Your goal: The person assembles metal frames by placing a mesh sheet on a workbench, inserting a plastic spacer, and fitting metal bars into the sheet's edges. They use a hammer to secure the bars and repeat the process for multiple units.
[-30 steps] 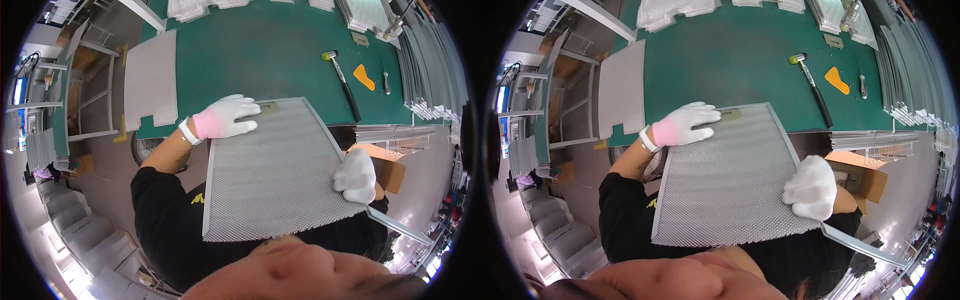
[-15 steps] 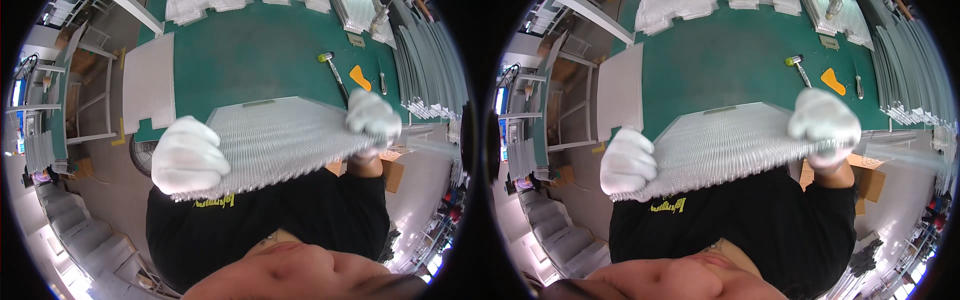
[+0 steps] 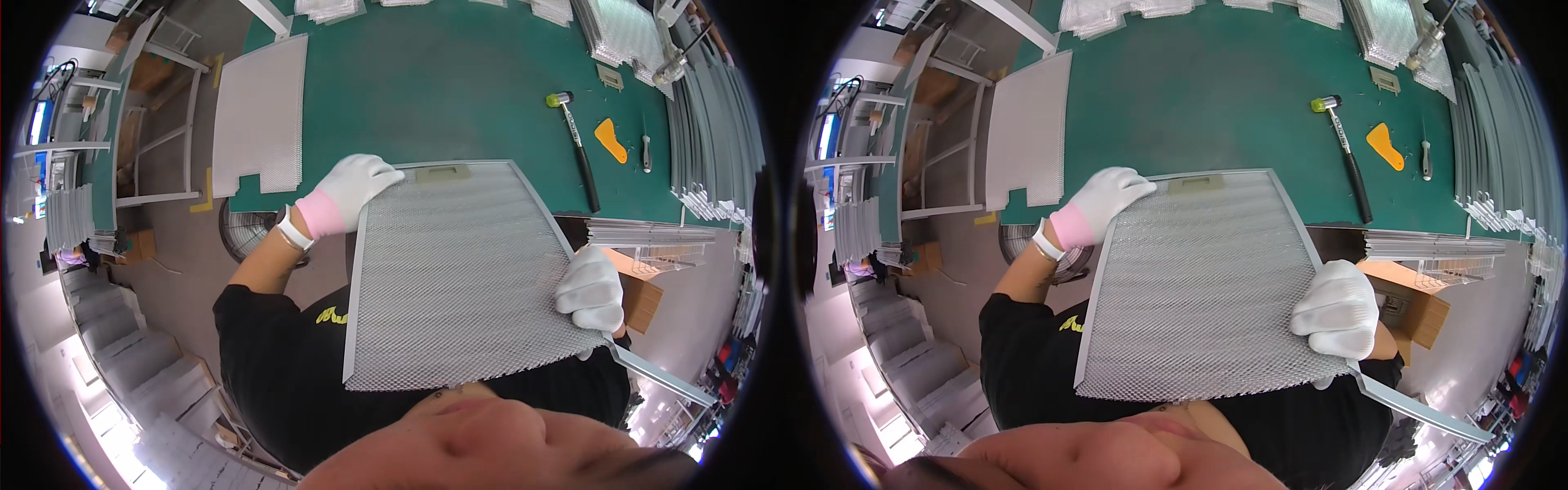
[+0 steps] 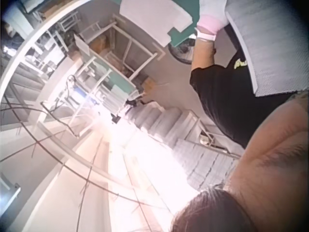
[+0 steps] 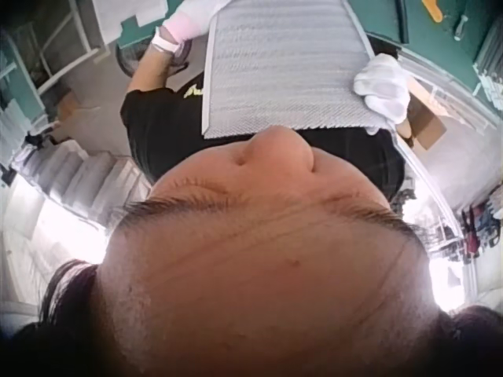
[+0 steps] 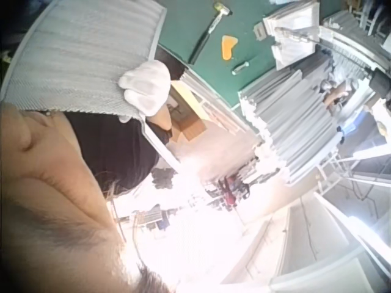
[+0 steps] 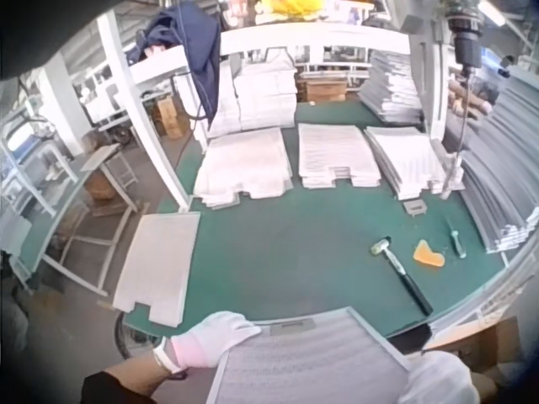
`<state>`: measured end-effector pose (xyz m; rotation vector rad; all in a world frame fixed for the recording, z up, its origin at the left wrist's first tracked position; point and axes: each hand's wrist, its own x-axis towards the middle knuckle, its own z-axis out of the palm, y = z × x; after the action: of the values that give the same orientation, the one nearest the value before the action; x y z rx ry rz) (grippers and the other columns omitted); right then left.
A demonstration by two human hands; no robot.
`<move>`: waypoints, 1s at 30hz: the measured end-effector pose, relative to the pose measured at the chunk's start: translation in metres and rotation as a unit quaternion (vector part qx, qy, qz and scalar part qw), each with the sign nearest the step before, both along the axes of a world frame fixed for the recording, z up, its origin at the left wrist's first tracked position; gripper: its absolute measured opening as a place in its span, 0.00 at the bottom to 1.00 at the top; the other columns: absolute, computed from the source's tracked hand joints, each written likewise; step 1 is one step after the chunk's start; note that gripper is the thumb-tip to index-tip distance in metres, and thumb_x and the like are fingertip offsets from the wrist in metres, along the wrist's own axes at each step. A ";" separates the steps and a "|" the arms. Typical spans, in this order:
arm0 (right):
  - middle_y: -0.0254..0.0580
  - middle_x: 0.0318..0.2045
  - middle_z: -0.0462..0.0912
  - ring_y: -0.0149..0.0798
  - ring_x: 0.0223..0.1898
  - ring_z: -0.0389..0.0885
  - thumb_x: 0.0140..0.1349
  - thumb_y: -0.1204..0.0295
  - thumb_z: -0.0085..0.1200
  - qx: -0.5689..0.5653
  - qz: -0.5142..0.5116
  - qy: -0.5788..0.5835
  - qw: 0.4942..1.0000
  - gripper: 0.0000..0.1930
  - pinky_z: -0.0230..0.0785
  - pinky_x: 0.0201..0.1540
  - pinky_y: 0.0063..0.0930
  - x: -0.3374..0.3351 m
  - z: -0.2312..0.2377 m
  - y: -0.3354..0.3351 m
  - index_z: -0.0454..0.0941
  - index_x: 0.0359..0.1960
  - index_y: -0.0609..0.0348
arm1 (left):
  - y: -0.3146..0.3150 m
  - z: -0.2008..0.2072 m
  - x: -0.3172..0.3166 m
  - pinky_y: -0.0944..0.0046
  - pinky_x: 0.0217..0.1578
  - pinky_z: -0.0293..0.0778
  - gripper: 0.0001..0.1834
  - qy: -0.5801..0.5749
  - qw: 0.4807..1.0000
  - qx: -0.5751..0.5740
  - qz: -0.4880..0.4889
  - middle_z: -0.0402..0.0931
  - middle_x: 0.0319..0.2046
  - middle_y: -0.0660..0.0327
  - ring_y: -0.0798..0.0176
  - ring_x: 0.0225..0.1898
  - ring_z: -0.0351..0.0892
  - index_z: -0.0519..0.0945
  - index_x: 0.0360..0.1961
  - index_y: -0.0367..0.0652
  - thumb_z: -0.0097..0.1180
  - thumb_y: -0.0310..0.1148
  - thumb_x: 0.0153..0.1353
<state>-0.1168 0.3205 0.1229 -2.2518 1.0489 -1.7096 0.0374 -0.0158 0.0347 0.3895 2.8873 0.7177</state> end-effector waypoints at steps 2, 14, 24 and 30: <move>0.27 0.08 0.57 0.25 0.06 0.58 0.74 0.49 0.46 -0.003 -0.014 -0.004 1.000 0.33 0.38 0.10 0.26 -0.001 -0.001 -0.001 0.48 0.11 0.46 | 0.000 0.002 -0.005 0.50 0.58 0.70 0.22 -0.061 0.993 -0.092 0.037 0.79 0.48 0.49 0.46 0.53 0.76 0.78 0.53 0.40 0.61 0.33 0.56; 0.37 0.12 0.68 0.36 0.13 0.64 0.68 0.48 0.55 -0.096 -0.319 -0.192 0.923 0.30 0.51 0.21 0.31 -0.037 0.015 -0.054 0.62 0.17 0.58 | 0.023 0.129 0.004 0.54 0.34 0.76 0.15 0.373 0.841 0.383 -0.080 0.76 0.28 0.53 0.52 0.30 0.77 0.78 0.34 0.34 0.69 0.33 0.54; 0.48 0.23 0.79 0.41 0.22 0.74 0.70 0.56 0.57 -0.083 -0.246 -0.262 0.930 0.21 0.64 0.27 0.31 -0.044 0.005 -0.064 0.73 0.28 0.63 | 0.039 0.090 -0.006 0.57 0.28 0.71 0.14 0.499 0.729 0.448 0.138 0.72 0.27 0.57 0.60 0.26 0.72 0.74 0.37 0.39 0.58 0.40 0.70; 0.47 0.46 0.81 0.33 0.44 0.80 0.52 0.78 0.71 -0.083 -0.449 -0.326 0.828 0.53 0.74 0.42 0.23 -0.033 0.028 -0.072 0.46 0.76 0.60 | 0.024 0.085 -0.017 0.61 0.42 0.78 0.13 0.500 0.726 0.449 0.145 0.80 0.39 0.50 0.58 0.39 0.81 0.78 0.44 0.31 0.45 0.17 0.59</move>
<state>-0.1501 0.2487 0.1513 -0.9822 1.9317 -2.6763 0.0207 0.0084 0.1196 0.5255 3.1978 2.7319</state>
